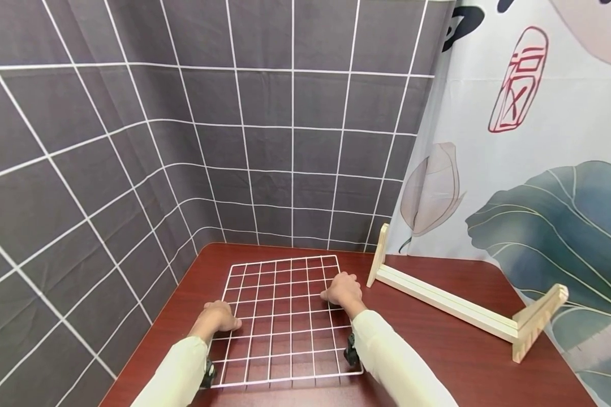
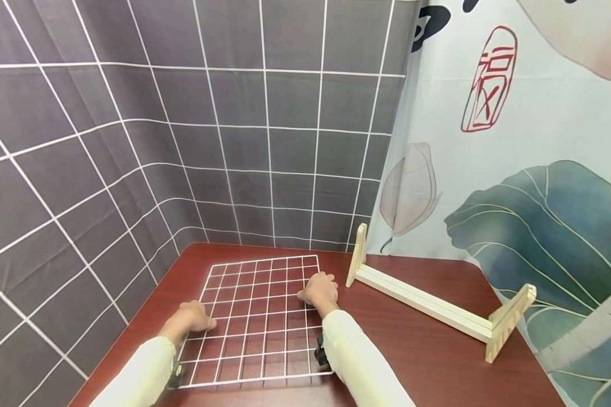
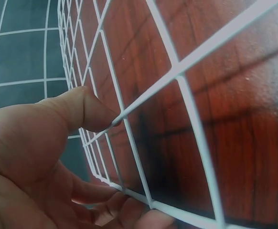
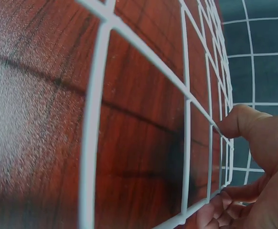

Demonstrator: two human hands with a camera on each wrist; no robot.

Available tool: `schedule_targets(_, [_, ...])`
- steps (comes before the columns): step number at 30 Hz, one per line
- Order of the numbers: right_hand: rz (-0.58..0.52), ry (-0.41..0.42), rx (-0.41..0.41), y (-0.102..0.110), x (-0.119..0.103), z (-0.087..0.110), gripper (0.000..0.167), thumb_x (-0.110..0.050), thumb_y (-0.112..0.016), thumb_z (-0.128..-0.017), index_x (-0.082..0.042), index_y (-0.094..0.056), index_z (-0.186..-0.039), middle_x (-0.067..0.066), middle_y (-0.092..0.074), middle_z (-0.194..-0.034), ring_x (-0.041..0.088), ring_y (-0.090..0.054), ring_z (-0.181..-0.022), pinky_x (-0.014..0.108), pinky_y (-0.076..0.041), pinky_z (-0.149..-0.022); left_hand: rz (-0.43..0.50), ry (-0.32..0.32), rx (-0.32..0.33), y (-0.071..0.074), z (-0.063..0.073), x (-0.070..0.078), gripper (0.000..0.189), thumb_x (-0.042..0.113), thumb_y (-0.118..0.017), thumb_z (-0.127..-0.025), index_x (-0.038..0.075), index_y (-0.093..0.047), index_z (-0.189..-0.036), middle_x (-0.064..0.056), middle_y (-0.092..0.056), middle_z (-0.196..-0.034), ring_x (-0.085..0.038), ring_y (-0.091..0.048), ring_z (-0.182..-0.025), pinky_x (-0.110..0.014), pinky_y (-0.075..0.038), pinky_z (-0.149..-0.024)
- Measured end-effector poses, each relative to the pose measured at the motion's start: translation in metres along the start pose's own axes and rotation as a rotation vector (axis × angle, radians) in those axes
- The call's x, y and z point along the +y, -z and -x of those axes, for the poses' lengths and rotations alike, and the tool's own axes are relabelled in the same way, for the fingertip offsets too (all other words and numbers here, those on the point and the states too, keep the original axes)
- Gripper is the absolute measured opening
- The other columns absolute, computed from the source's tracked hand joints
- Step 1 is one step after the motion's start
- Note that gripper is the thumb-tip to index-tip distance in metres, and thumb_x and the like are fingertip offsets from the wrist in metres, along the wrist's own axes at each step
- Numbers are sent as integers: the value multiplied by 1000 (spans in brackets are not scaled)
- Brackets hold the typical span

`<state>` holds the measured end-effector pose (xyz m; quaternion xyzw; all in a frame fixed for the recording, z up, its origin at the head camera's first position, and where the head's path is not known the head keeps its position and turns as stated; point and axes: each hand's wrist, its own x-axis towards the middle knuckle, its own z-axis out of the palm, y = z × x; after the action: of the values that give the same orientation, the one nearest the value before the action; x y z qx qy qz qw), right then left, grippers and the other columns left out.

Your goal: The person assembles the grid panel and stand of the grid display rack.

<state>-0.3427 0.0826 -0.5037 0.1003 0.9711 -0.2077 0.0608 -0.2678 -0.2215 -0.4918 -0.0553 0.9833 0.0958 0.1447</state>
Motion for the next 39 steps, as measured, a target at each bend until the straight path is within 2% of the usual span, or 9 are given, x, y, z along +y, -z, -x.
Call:
schedule_targets(8, [-21, 0, 24, 13, -1, 1, 78, -42, -86, -74, 8, -55, -124, 28, -55, -113, 44, -61, -108, 54, -55, -88, -2, 17, -16, 8, -2, 6, 53, 35, -76, -83, -12, -66, -105, -27, -58, -101, -35, -54, -93, -56, -57, -86])
schedule_targets(14, [-31, 0, 34, 19, 0, 2, 78, -42, -86, -75, 8, -54, -125, 28, -55, -115, 44, -61, -110, 56, -55, -88, 6, 15, -9, 12, -1, 9, 45, 35, -77, -82, -7, -69, -97, -27, -64, -102, -33, -63, -92, -53, -58, -84])
schedule_targets(18, [-48, 2, 44, 23, -1, 1, 82, -42, -87, -74, 8, -51, -128, 29, -53, -121, 46, -59, -115, 58, -53, -93, 36, 23, 27, 15, -1, 10, 41, 33, -80, -80, -5, -69, -92, -27, -63, -102, -36, -64, -92, -54, -58, -83])
schedule_targets(21, [-75, 1, 60, 26, -2, 0, 85, -41, -87, -74, 7, -47, -132, 31, -50, -127, 48, -56, -119, 61, -52, -95, 65, 30, 66, 19, -3, 12, 44, 31, -81, -78, -7, -68, -94, -29, -59, -106, -40, -64, -94, -57, -57, -83])
schedule_targets(26, [-118, 13, 93, 34, -2, -5, 85, -38, -86, -76, 6, -45, -135, 32, -48, -130, 49, -56, -119, 58, -53, -95, 116, 49, 107, 24, -7, 16, 57, 30, -82, -77, -14, -62, -106, -31, -54, -108, -42, -64, -90, -58, -57, -81])
schedule_targets(32, [-116, 43, 115, 47, 0, -7, 83, -38, -85, -76, 5, -46, -136, 31, -54, -127, 48, -59, -118, 56, -52, -97, 199, 88, 156, 31, -3, 21, 73, 30, -83, -76, -19, -49, -117, -34, -53, -109, -46, -65, -91, -59, -55, -83])
schedule_targets(39, [-115, 79, 166, 61, 0, -6, 90, -41, -84, -77, 2, -43, -144, 29, -53, -133, 48, -63, -115, 56, -55, -93, 270, 101, 223, 39, 4, 24, 81, 28, -82, -77, -19, -37, -127, -37, -48, -119, -49, -64, -95, -61, -53, -86])
